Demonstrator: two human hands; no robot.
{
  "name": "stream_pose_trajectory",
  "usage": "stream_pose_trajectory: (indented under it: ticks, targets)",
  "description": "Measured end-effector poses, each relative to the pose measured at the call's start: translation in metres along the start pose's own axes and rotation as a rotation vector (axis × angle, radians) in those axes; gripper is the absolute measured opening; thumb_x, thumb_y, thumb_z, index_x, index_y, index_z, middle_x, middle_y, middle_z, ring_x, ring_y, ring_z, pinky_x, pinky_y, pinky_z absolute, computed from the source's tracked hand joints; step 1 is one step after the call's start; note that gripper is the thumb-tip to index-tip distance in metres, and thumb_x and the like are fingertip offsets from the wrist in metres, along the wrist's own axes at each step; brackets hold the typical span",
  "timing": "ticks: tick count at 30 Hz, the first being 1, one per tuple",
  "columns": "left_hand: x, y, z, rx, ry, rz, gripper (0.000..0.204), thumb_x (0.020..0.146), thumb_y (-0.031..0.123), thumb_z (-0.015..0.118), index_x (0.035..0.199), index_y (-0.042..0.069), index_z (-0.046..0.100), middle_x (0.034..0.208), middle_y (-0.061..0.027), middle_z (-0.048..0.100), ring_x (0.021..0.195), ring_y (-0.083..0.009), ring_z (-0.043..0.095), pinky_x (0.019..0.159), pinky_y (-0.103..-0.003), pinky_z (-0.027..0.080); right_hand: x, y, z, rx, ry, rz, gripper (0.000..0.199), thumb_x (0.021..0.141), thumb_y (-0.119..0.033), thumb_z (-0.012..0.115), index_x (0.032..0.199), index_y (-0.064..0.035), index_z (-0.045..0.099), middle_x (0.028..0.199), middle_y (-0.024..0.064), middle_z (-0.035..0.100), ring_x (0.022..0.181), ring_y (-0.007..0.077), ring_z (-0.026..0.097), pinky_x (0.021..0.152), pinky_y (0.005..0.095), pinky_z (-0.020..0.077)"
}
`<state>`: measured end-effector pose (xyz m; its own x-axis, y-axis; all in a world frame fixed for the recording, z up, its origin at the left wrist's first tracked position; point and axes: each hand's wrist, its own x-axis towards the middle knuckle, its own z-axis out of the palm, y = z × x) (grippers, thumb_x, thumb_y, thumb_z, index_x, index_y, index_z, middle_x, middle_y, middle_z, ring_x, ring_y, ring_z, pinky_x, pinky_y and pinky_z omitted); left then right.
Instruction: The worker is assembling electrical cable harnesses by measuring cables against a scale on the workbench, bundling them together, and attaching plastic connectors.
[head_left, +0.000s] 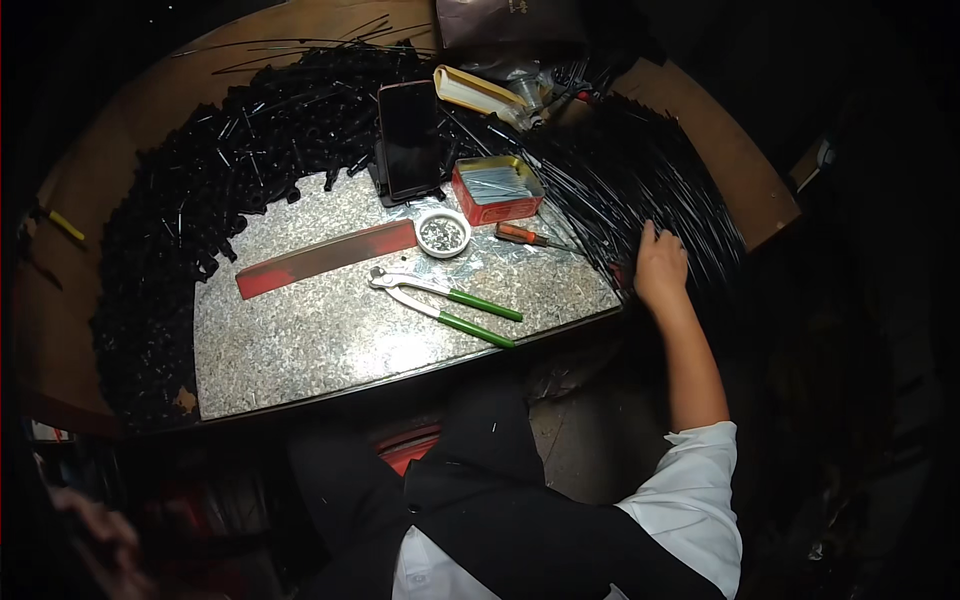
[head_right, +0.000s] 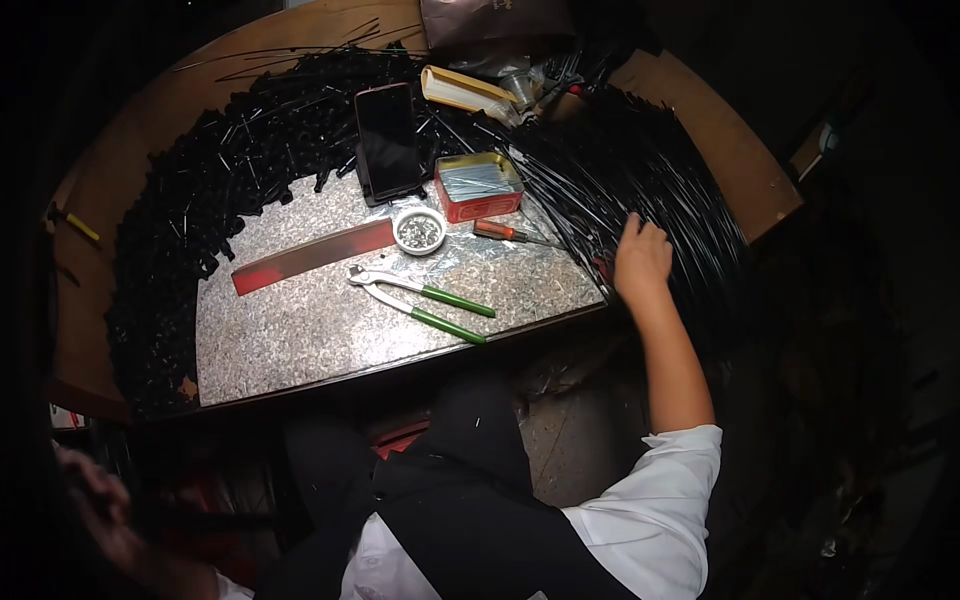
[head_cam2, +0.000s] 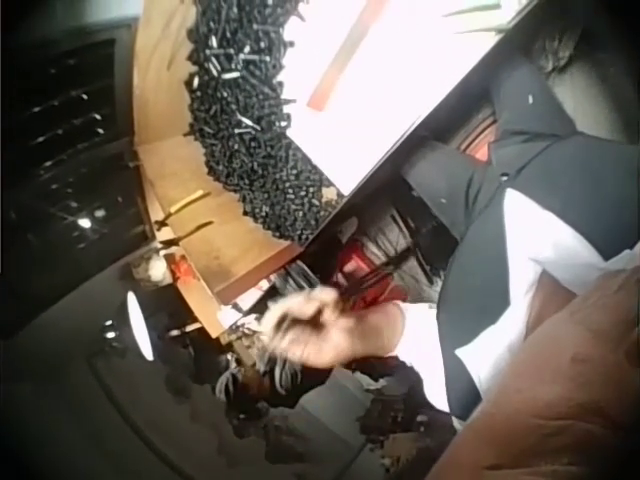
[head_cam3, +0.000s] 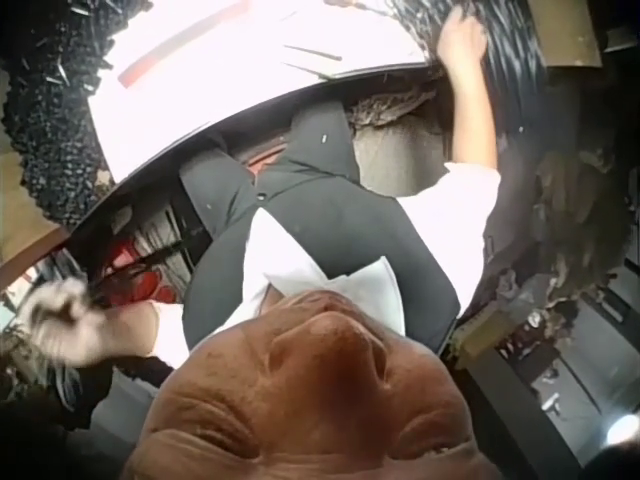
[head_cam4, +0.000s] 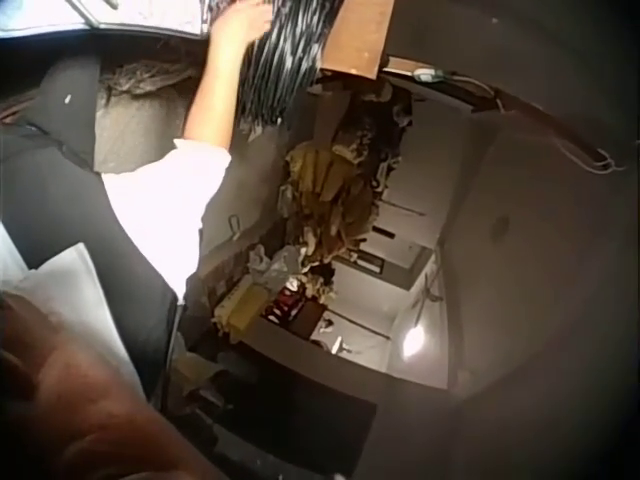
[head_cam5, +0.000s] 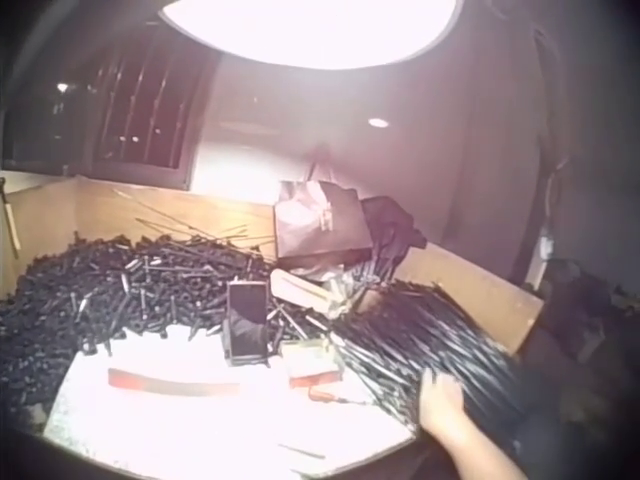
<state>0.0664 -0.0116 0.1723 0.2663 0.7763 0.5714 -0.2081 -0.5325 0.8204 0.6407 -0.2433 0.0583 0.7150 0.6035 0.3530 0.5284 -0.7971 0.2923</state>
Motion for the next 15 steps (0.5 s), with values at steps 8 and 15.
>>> stream_pose_trajectory:
  ticks: [8, 15]
  targets:
    - [-0.087, -0.207, -0.043, 0.071, -0.269, -0.934, 0.04, 0.098, 0.034, 0.047, 0.121, 0.002, 0.049, 0.082, -0.008, 0.055, 0.055, -0.0132, 0.051, 0.05, -0.026, 0.043, 0.0, 0.041, 0.044, 0.027, 0.071, 0.103, 0.042, 0.078, 0.0, 0.058, 0.118, 0.0086, 0.053, 0.103, 0.0226, 0.058, 0.097, 0.0364, 0.055, 0.084, 0.0436, 0.0466]
    - [-0.097, -0.198, -0.028, 0.837, -0.456, -0.624, 0.053, 0.087, 0.024, 0.064, 0.128, -0.005, 0.048, 0.127, -0.0256, 0.052, 0.119, -0.0393, 0.049, 0.102, -0.04, 0.037, 0.008, 0.033, 0.03, 0.067, 0.036, 0.091, 0.019, 0.078, -0.01, 0.069, 0.09, 0.002, 0.06, 0.097, 0.02, 0.059, 0.096, 0.0361, 0.057, 0.081, 0.0441, 0.0487]
